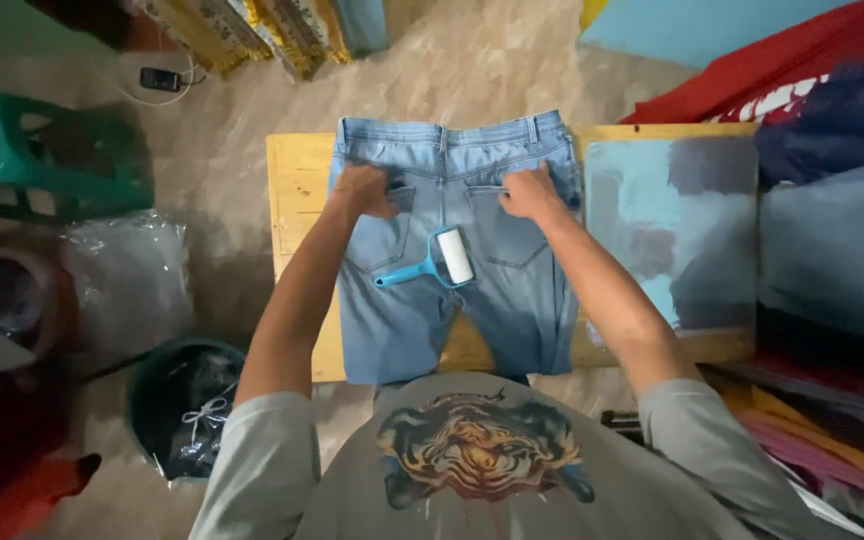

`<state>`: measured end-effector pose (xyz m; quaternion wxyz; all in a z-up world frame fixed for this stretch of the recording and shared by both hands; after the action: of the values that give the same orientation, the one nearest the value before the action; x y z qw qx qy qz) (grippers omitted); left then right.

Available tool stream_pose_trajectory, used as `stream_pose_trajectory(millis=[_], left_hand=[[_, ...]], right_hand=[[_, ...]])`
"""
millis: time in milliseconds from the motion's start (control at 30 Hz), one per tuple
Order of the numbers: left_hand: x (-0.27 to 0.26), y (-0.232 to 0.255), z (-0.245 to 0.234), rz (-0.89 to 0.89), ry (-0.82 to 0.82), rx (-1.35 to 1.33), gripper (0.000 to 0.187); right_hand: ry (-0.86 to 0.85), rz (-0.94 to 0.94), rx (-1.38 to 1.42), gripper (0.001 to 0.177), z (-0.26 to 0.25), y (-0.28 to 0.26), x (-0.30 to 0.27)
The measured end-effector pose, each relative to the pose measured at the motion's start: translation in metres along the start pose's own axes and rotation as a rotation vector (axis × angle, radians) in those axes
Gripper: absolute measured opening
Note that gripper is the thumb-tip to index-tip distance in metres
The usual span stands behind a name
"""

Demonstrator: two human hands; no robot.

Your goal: The person uses a lint roller to clean a pair of blue jeans, folds them neatly, and then packages them into a clear plastic bag.

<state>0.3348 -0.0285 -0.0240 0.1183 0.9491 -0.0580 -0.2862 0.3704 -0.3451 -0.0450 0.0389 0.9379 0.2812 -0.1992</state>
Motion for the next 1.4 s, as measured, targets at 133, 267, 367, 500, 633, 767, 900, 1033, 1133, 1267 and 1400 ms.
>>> stream_pose_trajectory(millis=[133,267,367,500,633,767,900,1033,1133,1267,1400], left_hand=[[0.025,-0.012,0.022,-0.016,-0.102,-0.061,0.061],[0.020,-0.010,0.023,-0.149,-0.432,-0.175,0.064],[0.024,-0.009,0.028,-0.236,-0.598,-0.105,0.061],[0.005,0.016,-0.010,-0.315,-0.744,-0.184,0.081],[-0.007,0.011,-0.021,-0.373,-0.625,-0.171,0.097],[-0.007,0.006,-0.013,-0.409,-0.494,-0.174,0.101],[0.010,-0.012,0.020,-0.385,-0.514,-0.149,0.098],[-0.002,-0.010,0.012,-0.354,-0.409,-0.089,0.091],[0.001,-0.020,0.023,-0.279,-0.193,-0.055,0.093],[-0.001,-0.033,0.021,0.134,0.596,0.023,0.065],[-0.063,-0.009,0.006,0.063,0.989,-0.224,0.075]], right_hand=[[-0.004,-0.033,0.055,0.036,-0.016,-0.006,0.004],[-0.029,-0.090,-0.043,0.049,-0.028,-0.010,0.006],[-0.127,-0.113,-0.058,0.050,-0.007,0.000,0.025],[-0.375,-0.124,-0.074,0.047,0.026,0.007,0.048],[-0.480,0.073,0.010,0.055,-0.094,-0.032,-0.015],[-0.548,0.019,0.002,0.062,0.007,0.008,0.040],[-0.592,0.047,-0.019,0.071,0.028,0.010,0.037],[-0.497,0.060,-0.083,0.076,0.060,0.012,0.050],[-0.312,0.018,-0.169,0.064,0.043,0.013,0.038],[0.210,0.013,0.002,0.036,0.003,0.018,0.009],[0.762,0.203,-0.046,0.041,-0.050,-0.005,-0.061]])
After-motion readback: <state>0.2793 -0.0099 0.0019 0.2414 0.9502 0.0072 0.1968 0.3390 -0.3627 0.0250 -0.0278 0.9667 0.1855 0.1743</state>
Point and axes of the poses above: each hand's wrist, its own x-axis towards the middle knuckle, its own z-axis out of the palm, y = z × x, the point moved 4 cm from there along x, towards the middle knuckle, and after that the axes turned 14 degrees about -x, right-handed, at the moved point
